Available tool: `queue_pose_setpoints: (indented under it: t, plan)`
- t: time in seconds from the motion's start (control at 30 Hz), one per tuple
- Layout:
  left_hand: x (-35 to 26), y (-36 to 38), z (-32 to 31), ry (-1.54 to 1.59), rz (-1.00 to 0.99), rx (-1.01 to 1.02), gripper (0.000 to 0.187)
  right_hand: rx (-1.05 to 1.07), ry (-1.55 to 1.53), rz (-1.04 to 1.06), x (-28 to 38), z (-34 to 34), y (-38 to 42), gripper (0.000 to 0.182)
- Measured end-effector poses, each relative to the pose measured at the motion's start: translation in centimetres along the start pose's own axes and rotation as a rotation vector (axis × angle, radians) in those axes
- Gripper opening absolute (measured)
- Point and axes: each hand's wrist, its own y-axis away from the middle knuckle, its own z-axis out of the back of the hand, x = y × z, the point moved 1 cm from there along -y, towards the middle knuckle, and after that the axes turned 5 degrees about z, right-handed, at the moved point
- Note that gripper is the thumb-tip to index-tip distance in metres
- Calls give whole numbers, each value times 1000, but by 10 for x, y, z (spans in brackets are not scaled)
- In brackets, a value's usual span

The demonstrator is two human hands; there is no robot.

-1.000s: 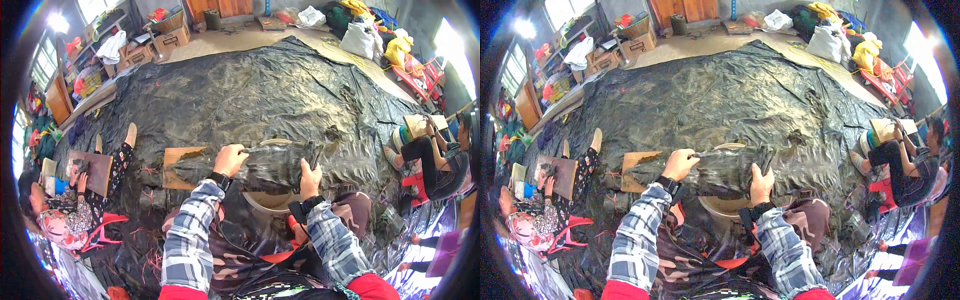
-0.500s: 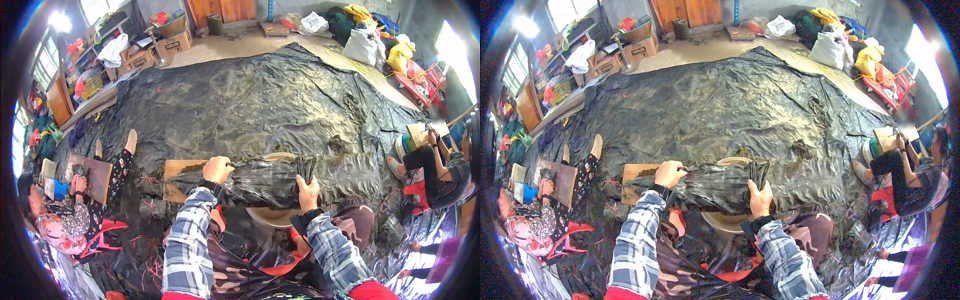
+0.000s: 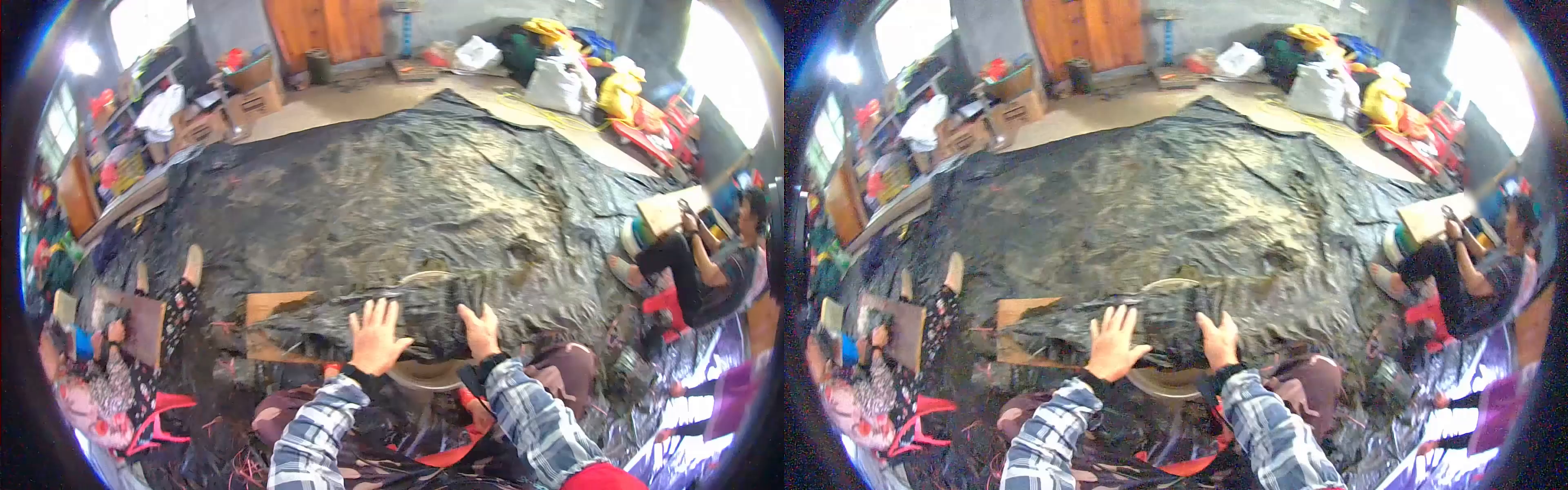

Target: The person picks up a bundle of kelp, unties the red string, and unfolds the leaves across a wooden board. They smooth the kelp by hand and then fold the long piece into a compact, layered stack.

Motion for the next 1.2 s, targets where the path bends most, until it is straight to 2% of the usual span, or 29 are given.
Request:
queue_pose_setpoints:
  t: [0.07,0.17,0.23,0.37,0.43,0.47,0.53,0.77,0.9,1.2]
  plan:
    - [10,-2,-15,-18,-2,67,87,58,-138,-48,-1,12,-6,30]
    - [15,-1,-21,8,9,82,93,-21,-191,-170,-2,33,-18,26]
    - [17,-2,-24,3,14,103,94,-84,-216,-47,-5,48,-30,26]
    - [16,-3,-24,1,38,148,95,-99,-141,-11,3,93,-50,31]
    - [18,-3,-25,-3,41,146,95,-216,-14,75,-8,118,-70,30]
    - [16,-3,-24,-2,47,157,95,-189,-104,35,20,124,-66,30]
    - [16,-4,-24,1,52,176,96,-187,-92,110,20,147,-79,30]
    - [11,-4,-19,-4,67,214,97,-319,11,-14,6,217,-121,26]
    - [10,-5,-18,-9,83,234,98,-316,100,29,-2,245,-139,25]
    - [8,-6,-15,-14,88,243,97,-419,-61,-17,-7,289,-148,25]
